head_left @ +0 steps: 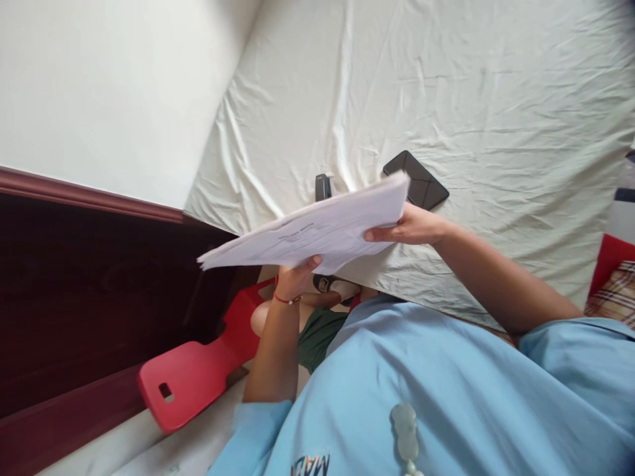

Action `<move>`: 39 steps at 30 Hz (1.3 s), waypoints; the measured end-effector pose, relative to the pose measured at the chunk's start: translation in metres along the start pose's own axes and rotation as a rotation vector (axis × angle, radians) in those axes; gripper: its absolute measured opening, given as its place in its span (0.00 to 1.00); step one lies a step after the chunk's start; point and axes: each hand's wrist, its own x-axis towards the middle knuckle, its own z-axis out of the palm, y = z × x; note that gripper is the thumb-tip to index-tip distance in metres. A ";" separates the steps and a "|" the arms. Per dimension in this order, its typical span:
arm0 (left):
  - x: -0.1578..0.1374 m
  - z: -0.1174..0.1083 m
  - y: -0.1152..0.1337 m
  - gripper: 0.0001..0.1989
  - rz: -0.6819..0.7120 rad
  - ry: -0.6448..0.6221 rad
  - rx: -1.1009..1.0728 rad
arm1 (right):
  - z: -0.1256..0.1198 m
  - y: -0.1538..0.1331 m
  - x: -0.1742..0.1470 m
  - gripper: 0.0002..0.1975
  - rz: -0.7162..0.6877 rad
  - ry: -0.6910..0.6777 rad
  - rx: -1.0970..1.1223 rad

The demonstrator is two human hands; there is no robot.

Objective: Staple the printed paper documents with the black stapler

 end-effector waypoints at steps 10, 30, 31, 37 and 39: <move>-0.005 0.026 0.001 0.23 -0.140 0.109 -0.235 | 0.018 0.037 -0.012 0.21 0.316 0.150 0.487; -0.020 0.027 0.008 0.26 -0.372 -0.163 -0.373 | 0.043 0.064 -0.023 0.20 0.427 0.389 0.855; -0.020 0.026 0.008 0.26 -0.358 -0.153 -0.367 | 0.043 0.065 -0.023 0.20 0.423 0.396 0.848; -0.010 0.020 -0.007 0.24 -0.253 0.004 -0.176 | 0.046 0.072 -0.024 0.18 0.515 0.400 0.722; -0.008 0.018 -0.017 0.26 -0.307 0.004 -0.178 | 0.046 0.071 -0.022 0.18 0.522 0.421 0.674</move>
